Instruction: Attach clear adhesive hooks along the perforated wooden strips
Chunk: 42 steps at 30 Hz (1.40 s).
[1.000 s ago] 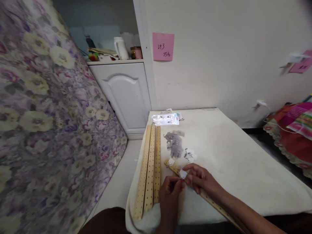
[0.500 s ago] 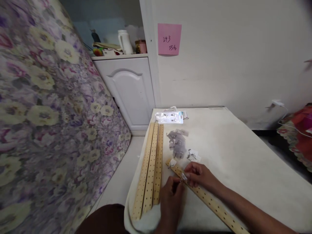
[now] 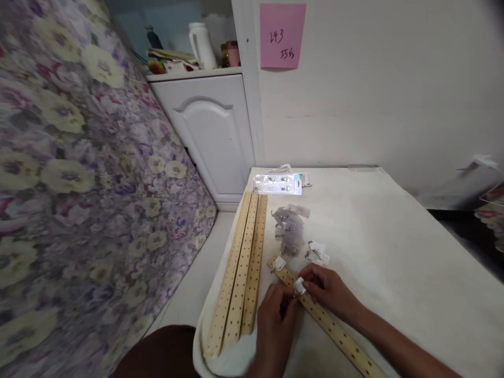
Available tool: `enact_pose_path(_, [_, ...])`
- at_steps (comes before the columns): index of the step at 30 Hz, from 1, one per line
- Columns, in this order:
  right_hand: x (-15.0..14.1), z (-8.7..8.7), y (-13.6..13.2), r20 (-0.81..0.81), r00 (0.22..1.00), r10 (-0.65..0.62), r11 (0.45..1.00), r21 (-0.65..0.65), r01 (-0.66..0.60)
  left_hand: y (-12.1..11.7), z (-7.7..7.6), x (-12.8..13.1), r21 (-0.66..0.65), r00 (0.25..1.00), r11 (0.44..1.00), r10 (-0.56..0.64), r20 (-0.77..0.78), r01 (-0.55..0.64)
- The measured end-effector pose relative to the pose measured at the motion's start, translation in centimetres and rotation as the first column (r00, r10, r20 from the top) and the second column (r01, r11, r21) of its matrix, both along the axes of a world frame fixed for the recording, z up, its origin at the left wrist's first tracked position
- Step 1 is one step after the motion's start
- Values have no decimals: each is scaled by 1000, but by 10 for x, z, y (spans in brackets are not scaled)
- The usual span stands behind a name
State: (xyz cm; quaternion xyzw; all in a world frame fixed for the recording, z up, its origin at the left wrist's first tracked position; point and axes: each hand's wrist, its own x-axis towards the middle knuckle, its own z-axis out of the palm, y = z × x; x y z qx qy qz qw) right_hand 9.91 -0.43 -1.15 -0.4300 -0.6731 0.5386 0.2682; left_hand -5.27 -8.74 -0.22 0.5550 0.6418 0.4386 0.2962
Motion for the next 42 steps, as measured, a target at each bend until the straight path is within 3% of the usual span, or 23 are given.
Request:
enact_pose_path(7, [1,4,3,62,998,14,996,85,-20,2,-2,1,0,999,999,-40,2,40])
enact_pose_path(19, [4,5,7,84,995,47,994,97,-55,3,0,3,-37,997,998,-61,-57,59])
enact_pose_path(42, [5,3,6,46,997,63,986,151,-69,-3,1,8,-1,996,1000,9,-85,-9])
